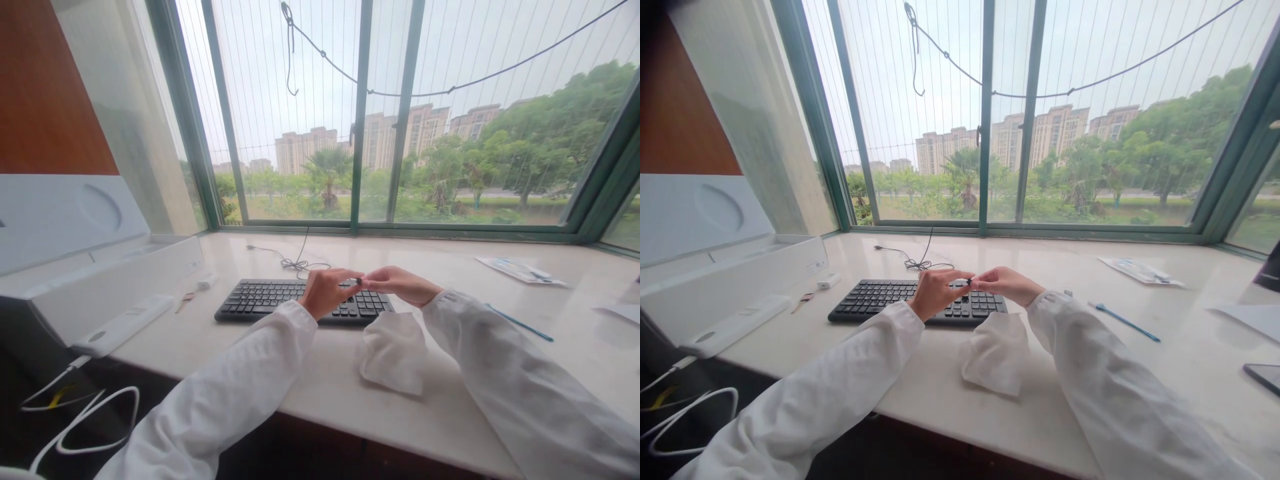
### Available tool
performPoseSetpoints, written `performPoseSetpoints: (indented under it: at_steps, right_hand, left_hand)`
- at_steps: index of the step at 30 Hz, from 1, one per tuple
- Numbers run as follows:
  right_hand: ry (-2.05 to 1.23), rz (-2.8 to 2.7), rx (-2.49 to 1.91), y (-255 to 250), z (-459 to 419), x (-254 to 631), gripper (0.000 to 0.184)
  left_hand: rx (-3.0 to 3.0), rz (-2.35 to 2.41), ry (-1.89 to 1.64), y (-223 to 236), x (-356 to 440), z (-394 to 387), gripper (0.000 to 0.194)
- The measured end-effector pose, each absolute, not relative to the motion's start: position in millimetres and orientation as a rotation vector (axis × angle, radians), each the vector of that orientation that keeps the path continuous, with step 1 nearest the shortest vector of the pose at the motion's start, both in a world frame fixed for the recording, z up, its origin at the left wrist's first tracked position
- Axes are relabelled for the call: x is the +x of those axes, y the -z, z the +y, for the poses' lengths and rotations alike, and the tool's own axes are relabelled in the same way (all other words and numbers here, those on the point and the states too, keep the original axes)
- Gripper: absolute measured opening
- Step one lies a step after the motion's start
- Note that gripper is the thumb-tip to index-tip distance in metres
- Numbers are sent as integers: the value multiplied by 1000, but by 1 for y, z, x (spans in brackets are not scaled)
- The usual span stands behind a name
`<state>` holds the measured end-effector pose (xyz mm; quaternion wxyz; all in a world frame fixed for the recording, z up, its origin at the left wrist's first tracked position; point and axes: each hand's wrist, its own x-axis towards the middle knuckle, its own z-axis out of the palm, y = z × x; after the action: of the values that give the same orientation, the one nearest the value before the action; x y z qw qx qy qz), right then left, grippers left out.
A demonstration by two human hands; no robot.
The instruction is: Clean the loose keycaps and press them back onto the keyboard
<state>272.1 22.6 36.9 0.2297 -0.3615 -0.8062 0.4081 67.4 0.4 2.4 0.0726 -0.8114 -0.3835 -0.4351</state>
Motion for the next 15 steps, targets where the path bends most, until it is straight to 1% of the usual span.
performPoseSetpoints:
  at_steps: [3, 5, 8, 10, 11, 15]
  right_hand:
    - [-946, -2285, -1056, -47, 17, 278, 55]
    - [-876, -2443, -1096, -52, 9, 281, 51]
    - [-983, -2805, -1067, -49, -6, 277, 49]
    - [-1037, -2932, -1076, -39, -12, 269, 52]
    - [-1010, -2950, -1090, -33, -13, 265, 51]
    - [-951, -2916, -959, -22, -4, 259, 34]
  left_hand:
    - [-2418, -1188, 1380, -4, 67, 1, 26]
    - [-2407, -1224, 1412, -6, 66, 1, 28]
    - [-2393, -1238, 1417, -8, 66, 0, 26]
    - [-2385, -1222, 1427, -9, 66, -1, 26]
    - [-2384, -1210, 1441, -10, 66, -1, 25]
    - [-2385, -1185, 1512, -14, 65, -3, 25]
